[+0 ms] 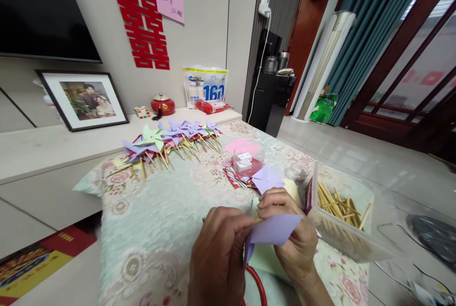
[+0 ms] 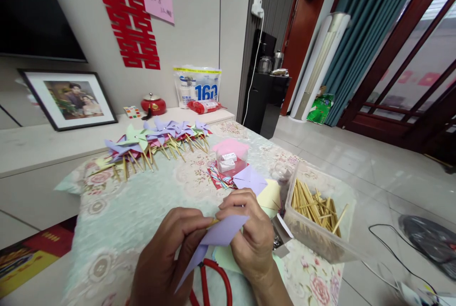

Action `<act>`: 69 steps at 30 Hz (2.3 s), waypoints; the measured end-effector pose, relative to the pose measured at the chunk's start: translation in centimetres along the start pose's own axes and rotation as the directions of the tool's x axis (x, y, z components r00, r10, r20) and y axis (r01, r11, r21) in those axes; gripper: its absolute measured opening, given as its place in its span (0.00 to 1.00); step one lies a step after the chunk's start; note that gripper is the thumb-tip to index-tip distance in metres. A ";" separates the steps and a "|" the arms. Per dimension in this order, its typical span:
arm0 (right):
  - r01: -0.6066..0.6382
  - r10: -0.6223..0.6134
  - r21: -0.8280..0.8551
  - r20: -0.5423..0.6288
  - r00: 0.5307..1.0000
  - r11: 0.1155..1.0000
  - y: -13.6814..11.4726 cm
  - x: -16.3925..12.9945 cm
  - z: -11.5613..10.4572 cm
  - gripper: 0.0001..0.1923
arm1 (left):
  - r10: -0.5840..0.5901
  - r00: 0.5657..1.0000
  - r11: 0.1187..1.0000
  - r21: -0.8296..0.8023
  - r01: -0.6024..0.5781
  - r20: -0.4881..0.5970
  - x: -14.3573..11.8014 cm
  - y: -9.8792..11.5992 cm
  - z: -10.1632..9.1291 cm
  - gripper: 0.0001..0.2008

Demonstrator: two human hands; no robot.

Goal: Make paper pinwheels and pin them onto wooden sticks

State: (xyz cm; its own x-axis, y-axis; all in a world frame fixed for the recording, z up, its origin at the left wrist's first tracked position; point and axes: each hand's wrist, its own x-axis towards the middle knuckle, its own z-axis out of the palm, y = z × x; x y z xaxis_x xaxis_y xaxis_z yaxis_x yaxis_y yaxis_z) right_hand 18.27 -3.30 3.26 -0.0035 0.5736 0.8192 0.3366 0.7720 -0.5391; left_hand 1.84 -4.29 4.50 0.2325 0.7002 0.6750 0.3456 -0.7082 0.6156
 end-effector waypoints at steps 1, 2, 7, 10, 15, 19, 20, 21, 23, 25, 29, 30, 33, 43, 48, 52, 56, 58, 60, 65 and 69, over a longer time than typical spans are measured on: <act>0.003 -0.004 -0.007 -0.005 1.000 1.000 -0.1 0.0 0.0 0.19 | 0.008 1.000 1.000 0.001 -0.008 0.005 0.0 0.0 -0.1 0.11; 0.008 -0.008 -0.013 -0.010 1.000 1.000 -0.2 0.0 -0.1 0.18 | 0.011 1.000 1.000 0.000 -0.011 0.006 0.0 0.0 -0.1 0.11; 0.060 -0.061 -0.043 -0.027 0.998 0.997 -0.3 0.1 0.0 0.17 | 0.019 1.000 1.000 -0.020 -0.018 0.022 0.0 0.0 -0.1 0.12; 0.075 -0.076 -0.063 -0.019 0.997 0.995 -0.3 0.1 -0.1 0.16 | 0.020 0.999 0.999 -0.039 -0.018 0.030 0.1 0.1 0.0 0.12; -0.028 0.029 -0.016 0.088 0.996 0.999 0.0 0.4 -0.7 0.08 | -0.082 0.996 0.985 -0.151 0.087 0.039 0.3 -0.2 0.8 0.12; -0.248 0.225 0.066 0.244 0.943 0.967 0.8 0.8 -1.4 0.02 | -0.289 0.947 0.898 -0.303 0.320 0.142 0.2 -1.3 1.5 0.09; -0.310 0.278 0.074 0.280 0.919 0.948 1.1 0.9 -1.5 0.02 | -0.356 0.914 0.854 -0.330 0.402 0.193 0.2 -1.5 1.6 0.08; -0.368 0.328 0.080 0.310 0.892 0.926 1.3 0.9 -1.6 0.02 | -0.416 0.875 0.802 -0.353 0.482 0.250 0.1 -1.7 1.6 0.08; -0.467 0.412 0.080 0.357 0.838 0.881 1.7 0.8 -1.7 0.03 | -0.490 0.796 0.691 -0.398 0.604 0.356 0.2 -2.0 1.6 0.08; -0.538 0.473 0.075 0.385 0.793 0.840 1.9 0.6 -1.9 0.04 | -0.526 0.736 0.587 -0.444 0.677 0.426 0.2 -2.1 1.6 0.08; -0.611 0.533 0.071 0.418 0.736 0.788 1.9 0.4 -2.1 0.05 | -0.557 0.668 0.444 -0.503 0.742 0.494 0.2 -2.3 1.8 0.08; -0.624 0.543 0.071 0.424 0.725 0.778 1.9 0.4 -2.1 0.05 | -0.558 0.658 0.424 -0.509 0.749 0.504 0.1 -2.4 1.9 0.08; -0.659 0.573 0.074 0.427 0.699 0.749 1.9 0.4 -2.0 0.05 | -0.569 0.627 0.381 -0.506 0.774 0.532 -0.1 -2.3 2.0 0.10; -0.643 0.576 0.050 0.396 0.715 0.764 2.2 0.1 -1.1 0.07 | -0.674 0.613 0.356 -0.545 0.759 0.412 -0.2 -2.8 2.6 0.16; -0.589 0.522 0.105 0.356 0.775 0.802 2.7 -0.2 -1.3 0.14 | -0.729 0.591 0.353 -0.551 0.756 0.345 -0.2 -3.6 3.0 0.19; -0.468 0.434 0.117 0.232 0.870 0.876 2.7 -0.3 -1.4 0.17 | -0.777 0.546 0.278 -0.608 0.744 0.314 -0.4 -3.7 3.4 0.18; -0.339 0.332 -0.008 0.230 0.915 0.941 2.4 -0.2 -1.2 0.14 | -0.804 0.526 0.275 -0.610 0.743 0.277 -0.6 -3.6 3.7 0.17; -0.292 0.295 -0.049 0.258 0.920 0.955 2.2 -0.1 -1.0 0.13 | -0.807 0.529 0.288 -0.607 0.741 0.262 -0.6 -3.6 3.7 0.17; -0.262 0.272 -0.072 0.266 0.925 0.962 2.1 0.0 -0.9 0.12 | -0.809 0.530 0.291 -0.610 0.737 0.254 -0.6 -3.7 3.8 0.16; -0.220 0.234 -0.080 0.263 0.936 0.972 1.9 0.2 -0.7 0.11 | -0.823 0.508 0.271 -0.610 0.744 0.254 -0.7 -3.9 4.0 0.18; -0.230 0.237 -0.060 0.279 0.930 0.971 2.1 0.0 -0.6 0.10 | -0.824 0.502 0.258 -0.616 0.745 0.262 -0.8 -4.0 4.2 0.17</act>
State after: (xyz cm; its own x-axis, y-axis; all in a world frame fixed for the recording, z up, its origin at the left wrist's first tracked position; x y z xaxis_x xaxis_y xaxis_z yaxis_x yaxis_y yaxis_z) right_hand 19.57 -1.84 2.27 -0.1864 0.7934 0.5794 0.3842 0.6016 -0.7003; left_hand 4.07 -1.62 -0.20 0.0698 0.9588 -0.2752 -0.2974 0.2833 0.9117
